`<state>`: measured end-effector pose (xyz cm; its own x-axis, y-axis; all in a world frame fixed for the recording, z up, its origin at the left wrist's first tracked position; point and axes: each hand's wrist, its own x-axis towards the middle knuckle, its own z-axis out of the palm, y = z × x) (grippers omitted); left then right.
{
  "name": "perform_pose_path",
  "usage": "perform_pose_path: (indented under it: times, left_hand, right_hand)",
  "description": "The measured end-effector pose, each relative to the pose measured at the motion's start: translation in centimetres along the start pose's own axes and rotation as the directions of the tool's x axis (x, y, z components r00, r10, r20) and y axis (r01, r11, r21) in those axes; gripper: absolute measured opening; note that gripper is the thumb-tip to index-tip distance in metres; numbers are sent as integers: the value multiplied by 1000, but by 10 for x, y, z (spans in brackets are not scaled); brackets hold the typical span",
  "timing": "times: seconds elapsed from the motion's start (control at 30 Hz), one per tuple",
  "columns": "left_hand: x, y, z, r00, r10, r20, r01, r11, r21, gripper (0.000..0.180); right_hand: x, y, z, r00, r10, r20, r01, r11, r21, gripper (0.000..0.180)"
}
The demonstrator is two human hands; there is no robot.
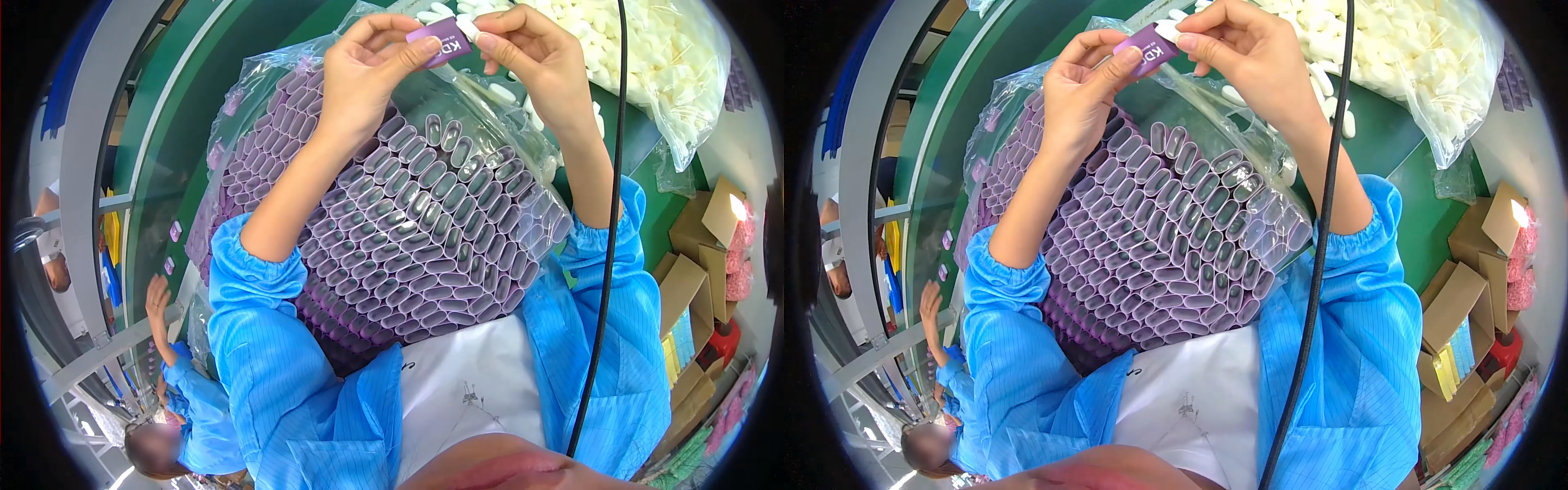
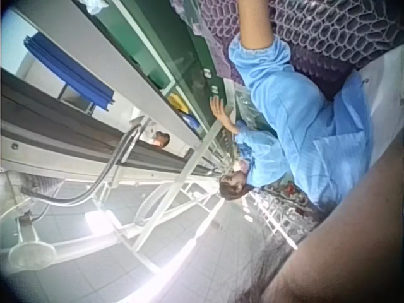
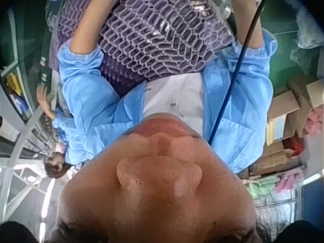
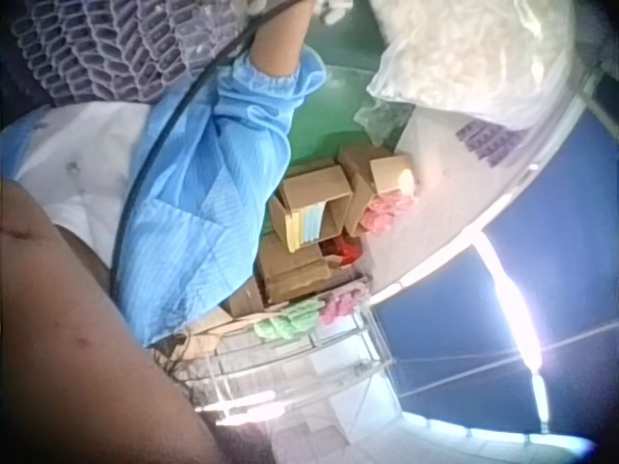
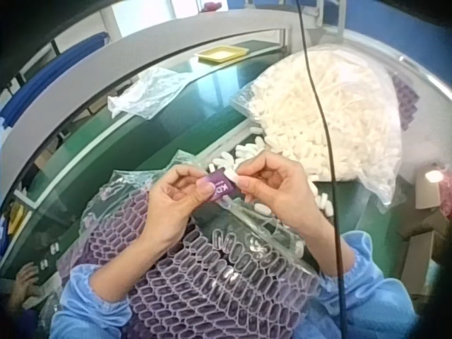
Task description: The person repeatedly picks up small purple plastic capsule halves and white cylindrical inserts from a workstation. They insert the white pieces into the purple halves and place the assembled units into a large clear plastic bag. The process is continuous and repetitive throughout the clip.
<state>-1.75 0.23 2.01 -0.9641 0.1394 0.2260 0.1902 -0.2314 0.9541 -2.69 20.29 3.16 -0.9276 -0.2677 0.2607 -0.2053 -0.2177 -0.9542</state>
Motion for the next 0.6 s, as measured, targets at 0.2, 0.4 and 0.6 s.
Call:
perform_pose_path:
  times: [0.2, 0.4, 0.6]
  left_hand:
    - [-1, 6, 4, 995, 96, 11, -97, 976, 196, 30]
    - [-3, 13, 4, 995, 76, 68, -93, 950, 300, 27]
    - [-3, 9, 4, 1000, 1, -22, 1, 997, 72, 27]
  right_hand:
    - [-3, 6, 5, 999, -20, -40, 19, 999, -26, 7]
    - [-1, 21, 4, 966, -259, -24, 256, 963, -88, 8]
    - [1, 6, 0, 974, -220, 51, 225, 968, -112, 12]
